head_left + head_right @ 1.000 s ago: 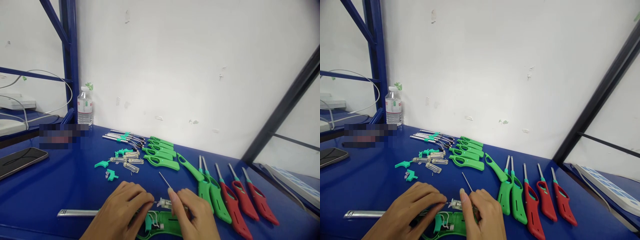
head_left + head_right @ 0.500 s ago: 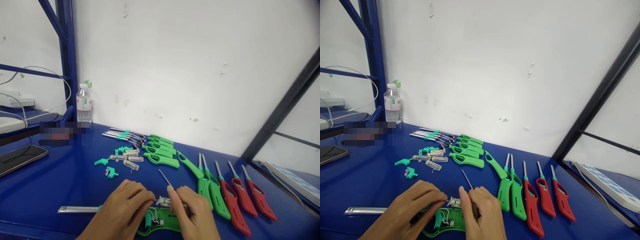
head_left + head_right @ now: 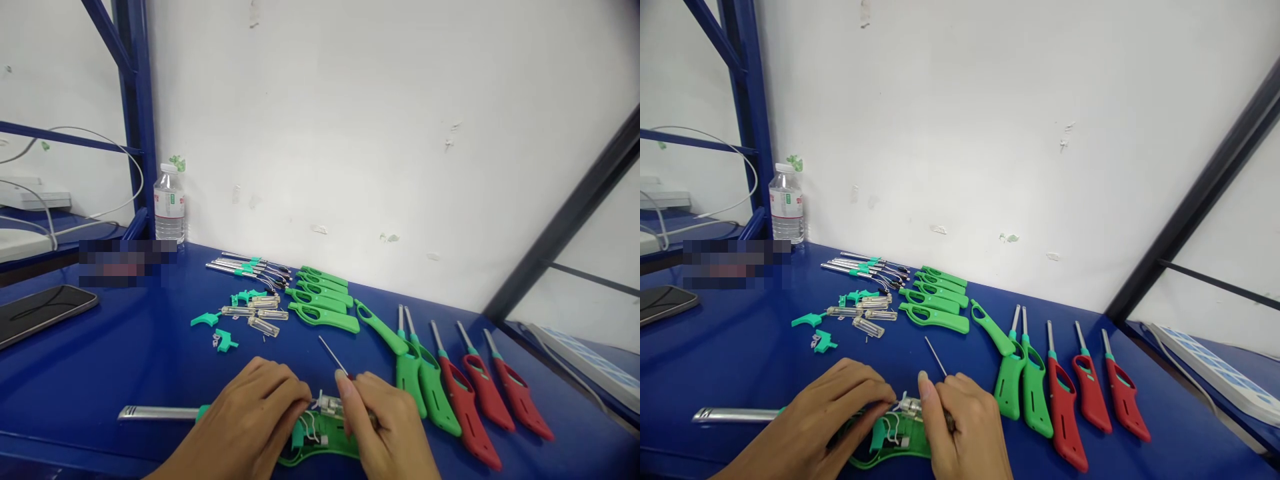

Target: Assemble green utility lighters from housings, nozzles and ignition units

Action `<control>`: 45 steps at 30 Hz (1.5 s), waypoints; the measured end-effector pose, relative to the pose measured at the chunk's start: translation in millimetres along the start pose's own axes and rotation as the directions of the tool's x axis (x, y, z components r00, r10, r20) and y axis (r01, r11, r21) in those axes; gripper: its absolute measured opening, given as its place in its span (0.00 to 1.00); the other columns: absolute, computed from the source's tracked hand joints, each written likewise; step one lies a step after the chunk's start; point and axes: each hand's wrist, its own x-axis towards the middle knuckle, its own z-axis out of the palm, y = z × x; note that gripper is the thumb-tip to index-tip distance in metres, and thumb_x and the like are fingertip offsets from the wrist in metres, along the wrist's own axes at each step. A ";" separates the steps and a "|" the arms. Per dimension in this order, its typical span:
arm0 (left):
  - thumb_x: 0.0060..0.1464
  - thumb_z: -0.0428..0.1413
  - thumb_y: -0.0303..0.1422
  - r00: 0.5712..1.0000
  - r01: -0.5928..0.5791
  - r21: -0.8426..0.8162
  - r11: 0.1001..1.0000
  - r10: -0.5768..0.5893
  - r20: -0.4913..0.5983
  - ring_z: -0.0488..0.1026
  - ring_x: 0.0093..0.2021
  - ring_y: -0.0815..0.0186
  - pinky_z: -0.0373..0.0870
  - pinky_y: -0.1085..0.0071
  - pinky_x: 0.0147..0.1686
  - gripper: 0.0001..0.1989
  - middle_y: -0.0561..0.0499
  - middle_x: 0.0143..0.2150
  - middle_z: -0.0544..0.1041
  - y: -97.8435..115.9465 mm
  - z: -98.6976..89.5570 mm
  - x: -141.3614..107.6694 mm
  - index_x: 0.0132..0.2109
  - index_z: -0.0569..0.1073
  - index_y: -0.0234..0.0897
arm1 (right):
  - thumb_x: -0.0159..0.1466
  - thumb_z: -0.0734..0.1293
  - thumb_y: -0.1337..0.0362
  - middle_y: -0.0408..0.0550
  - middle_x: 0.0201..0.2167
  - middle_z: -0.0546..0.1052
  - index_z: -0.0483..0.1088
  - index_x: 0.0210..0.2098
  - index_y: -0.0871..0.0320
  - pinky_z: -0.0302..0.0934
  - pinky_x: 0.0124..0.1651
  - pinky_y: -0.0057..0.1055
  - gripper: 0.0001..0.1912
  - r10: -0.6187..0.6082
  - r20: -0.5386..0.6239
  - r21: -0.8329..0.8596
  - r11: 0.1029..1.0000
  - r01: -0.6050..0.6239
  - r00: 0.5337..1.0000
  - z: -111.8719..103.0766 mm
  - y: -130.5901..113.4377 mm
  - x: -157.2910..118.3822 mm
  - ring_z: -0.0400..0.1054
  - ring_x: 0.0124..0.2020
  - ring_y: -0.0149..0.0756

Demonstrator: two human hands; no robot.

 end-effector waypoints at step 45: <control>0.75 0.47 0.21 1.000 0.001 -0.080 0.997 0.001 0.015 0.77 0.39 0.67 0.71 0.72 0.48 0.13 0.57 0.41 0.81 1.7 -0.4 -3.8 0.49 0.72 0.42 | 0.84 0.56 0.61 0.38 0.19 0.69 0.59 0.24 0.54 0.55 0.30 0.29 0.29 -0.035 0.068 -0.032 0.999 0.038 0.997 -3.2 -4.5 1.9 0.66 0.22 0.30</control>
